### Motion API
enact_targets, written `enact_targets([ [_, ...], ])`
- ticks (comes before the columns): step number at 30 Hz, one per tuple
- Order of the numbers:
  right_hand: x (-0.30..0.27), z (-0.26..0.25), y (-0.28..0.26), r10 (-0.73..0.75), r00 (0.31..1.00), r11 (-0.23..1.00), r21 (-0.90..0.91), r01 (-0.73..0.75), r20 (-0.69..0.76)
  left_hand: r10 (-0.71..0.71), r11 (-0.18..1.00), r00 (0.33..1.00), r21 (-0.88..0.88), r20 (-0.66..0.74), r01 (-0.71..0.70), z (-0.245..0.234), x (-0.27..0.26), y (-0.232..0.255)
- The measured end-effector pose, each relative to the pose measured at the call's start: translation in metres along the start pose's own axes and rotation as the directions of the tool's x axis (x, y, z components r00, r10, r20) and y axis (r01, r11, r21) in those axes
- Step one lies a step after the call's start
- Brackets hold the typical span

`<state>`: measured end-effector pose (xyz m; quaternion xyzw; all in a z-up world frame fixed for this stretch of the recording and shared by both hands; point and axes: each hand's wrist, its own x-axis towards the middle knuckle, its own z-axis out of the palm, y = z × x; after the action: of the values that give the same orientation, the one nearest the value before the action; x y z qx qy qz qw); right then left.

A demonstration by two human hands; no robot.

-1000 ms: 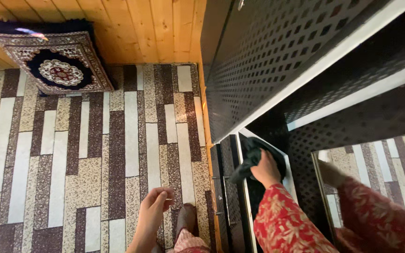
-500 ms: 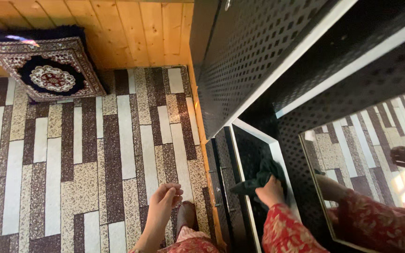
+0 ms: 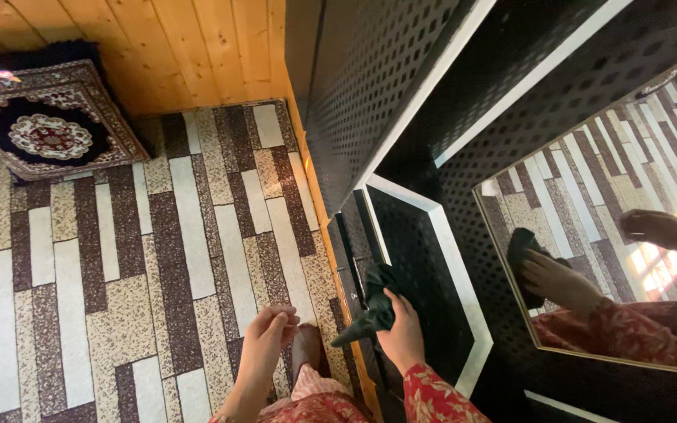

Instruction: The person cleans a mirror and then a window by hand using a green cloth.

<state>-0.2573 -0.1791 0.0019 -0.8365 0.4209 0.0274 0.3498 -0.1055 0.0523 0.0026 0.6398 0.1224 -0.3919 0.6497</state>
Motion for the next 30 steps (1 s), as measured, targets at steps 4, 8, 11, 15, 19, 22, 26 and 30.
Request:
enact_targets([
  [4, 0.005, -0.001, -0.02, 0.165, 0.982, 0.94, 0.288, -0.184, 0.087, 0.01, 0.999, 0.998, 0.053, 0.061, -0.014, 0.009, 0.007, -0.018],
  [8, 0.034, -0.008, -0.017, 0.045, 0.996, 0.997, -0.057, -0.05, -0.078, 0.007, 1.0, 0.998, 0.014, 0.064, -0.007, 0.015, 0.012, -0.017],
  [11, 0.057, -0.019, -0.005, 0.064, 0.984, 0.993, -0.091, -0.08, -0.169, 0.001, 0.999, 0.998, 0.038, 0.059, -0.003, 0.017, 0.005, 0.005],
  [15, 0.059, -0.013, -0.021, 0.033, 0.982, 0.943, 0.318, -0.093, 0.188, -0.056, 0.973, 0.989, 0.232, 0.137, 0.023, 0.045, -0.011, 0.036],
  [19, 0.041, -0.009, -0.055, -0.197, 0.661, 0.782, 0.522, -0.34, 0.724, -0.12, 0.993, 0.992, -0.016, 0.049, 0.121, 0.075, 0.001, 0.04],
  [22, 0.066, -0.03, -0.033, -0.169, 0.655, 0.723, 0.544, -0.426, 0.737, -0.234, 0.97, 0.969, -0.08, -0.082, 0.228, 0.068, 0.018, 0.037],
  [26, 0.128, -0.028, 0.048, -0.07, 0.963, 0.98, -0.201, 0.017, -0.261, -0.163, 0.962, 0.975, -0.245, -0.149, 0.123, 0.051, 0.03, 0.03],
  [30, 0.151, -0.029, 0.104, -0.358, 0.842, 0.835, -0.542, 0.096, -0.403, -0.174, 0.959, 0.968, -0.255, -0.183, 0.125, 0.042, 0.03, 0.029],
])
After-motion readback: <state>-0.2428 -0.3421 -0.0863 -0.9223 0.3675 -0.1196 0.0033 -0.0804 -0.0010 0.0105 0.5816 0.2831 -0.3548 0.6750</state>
